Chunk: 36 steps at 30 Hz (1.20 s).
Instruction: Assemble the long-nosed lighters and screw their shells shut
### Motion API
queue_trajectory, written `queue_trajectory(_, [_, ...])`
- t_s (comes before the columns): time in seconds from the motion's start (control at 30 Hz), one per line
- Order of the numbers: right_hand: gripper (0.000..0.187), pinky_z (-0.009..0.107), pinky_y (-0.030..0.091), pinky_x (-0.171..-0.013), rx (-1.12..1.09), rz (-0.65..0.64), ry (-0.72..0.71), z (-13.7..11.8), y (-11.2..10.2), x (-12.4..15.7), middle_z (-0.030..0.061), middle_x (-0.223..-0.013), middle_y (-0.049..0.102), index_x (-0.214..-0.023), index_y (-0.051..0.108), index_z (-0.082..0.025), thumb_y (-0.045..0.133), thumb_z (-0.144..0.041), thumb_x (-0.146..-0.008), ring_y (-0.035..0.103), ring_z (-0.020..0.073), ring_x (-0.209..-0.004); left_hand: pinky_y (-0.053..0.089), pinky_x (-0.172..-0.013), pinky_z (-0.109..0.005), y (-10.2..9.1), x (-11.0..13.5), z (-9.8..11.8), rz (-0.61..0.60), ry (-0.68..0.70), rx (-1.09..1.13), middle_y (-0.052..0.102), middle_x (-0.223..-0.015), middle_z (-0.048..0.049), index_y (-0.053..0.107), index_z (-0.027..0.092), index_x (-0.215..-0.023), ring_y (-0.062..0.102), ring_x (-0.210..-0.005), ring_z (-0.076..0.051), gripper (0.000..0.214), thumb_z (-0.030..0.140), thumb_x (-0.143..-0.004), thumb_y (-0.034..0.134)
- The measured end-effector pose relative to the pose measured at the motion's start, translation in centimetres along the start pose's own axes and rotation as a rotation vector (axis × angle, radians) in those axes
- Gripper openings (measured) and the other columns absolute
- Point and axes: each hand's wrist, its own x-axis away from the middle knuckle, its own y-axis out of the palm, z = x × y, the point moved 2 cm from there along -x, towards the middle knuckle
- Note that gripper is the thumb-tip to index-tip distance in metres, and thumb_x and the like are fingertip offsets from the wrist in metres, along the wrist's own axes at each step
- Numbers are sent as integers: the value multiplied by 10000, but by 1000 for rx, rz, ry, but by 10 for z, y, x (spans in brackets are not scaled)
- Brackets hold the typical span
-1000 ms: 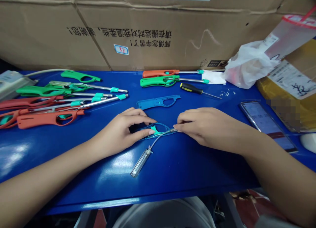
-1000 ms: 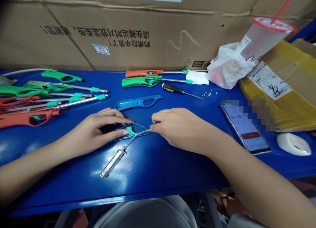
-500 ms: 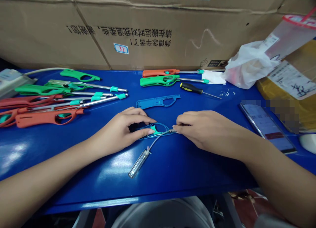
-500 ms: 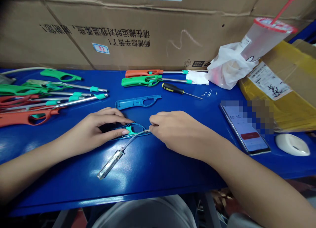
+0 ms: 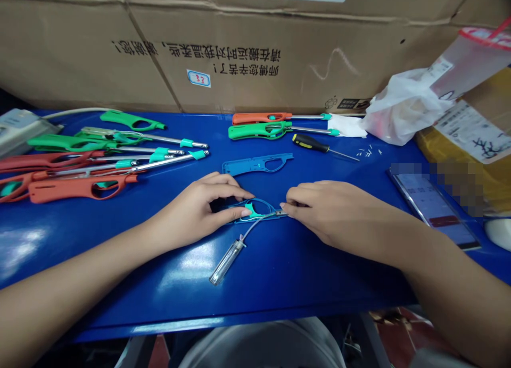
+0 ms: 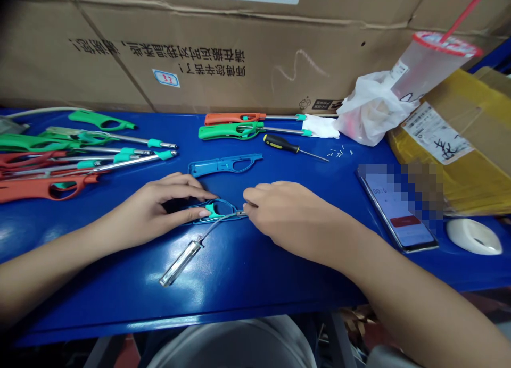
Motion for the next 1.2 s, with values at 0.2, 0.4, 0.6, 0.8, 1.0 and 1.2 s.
queue_trajectory(0.2, [344, 389, 415, -750, 87, -2, 24, -9, 2, 1, 126, -1116, 724, -1098, 744, -147, 531, 48, -910, 632, 256, -867, 569, -912, -339, 0, 0, -1, 6, 7, 17, 750, -1045, -49, 812, 263, -1161, 696, -961, -201, 296, 466, -956, 745])
queue_trajectory(0.4, [259, 409, 410, -862, -143, 103, 96, -1, -7, 1, 86, -1020, 748, -968, 773, -196, 530, -215, -1053, 655, 241, -926, 565, -909, -351, 1, -1, 1, -8, -1, 10, 753, -1040, -52, 815, 275, -1159, 690, -956, -208, 314, 501, -956, 736])
queue_trajectory(0.6, [180, 366, 425, -861, -481, 135, 220, 10, 2, -11, 25, -965, 756, -893, 743, -216, 647, -299, -1019, 661, 205, -950, 543, -911, -349, 3, 0, 2, -10, 11, -1, 751, -1023, -38, 811, 294, -1166, 676, -939, -201, 293, 490, -962, 733])
queue_trajectory(0.8, [146, 297, 446, -749, -841, 135, 358, 18, 10, -21, -1, -854, 722, -799, 720, -204, 753, -282, -918, 642, 163, -836, 501, -940, -365, 5, 4, 2, -12, 9, -9, 751, -1052, -26, 802, 300, -1178, 668, -965, -202, 265, 450, -969, 737])
queue_trajectory(1.0, [162, 297, 442, -746, -815, 116, 355, 18, 6, -18, -5, -843, 720, -790, 706, -207, 712, -284, -933, 632, 157, -817, 510, -956, -361, 4, 5, 3, -11, 20, -31, 737, -1087, -30, 770, 290, -1224, 672, -999, -203, 288, 421, -971, 730])
queue_trajectory(1.2, [84, 300, 465, -788, -759, 106, 348, 26, 1, -7, 1, -928, 746, -857, 748, -221, 688, -219, -915, 650, 171, -885, 492, -720, -283, -11, 12, 23, 39, 206, -190, 654, -880, -14, 685, 201, -965, 615, -802, -160, 152, 348, -959, 720])
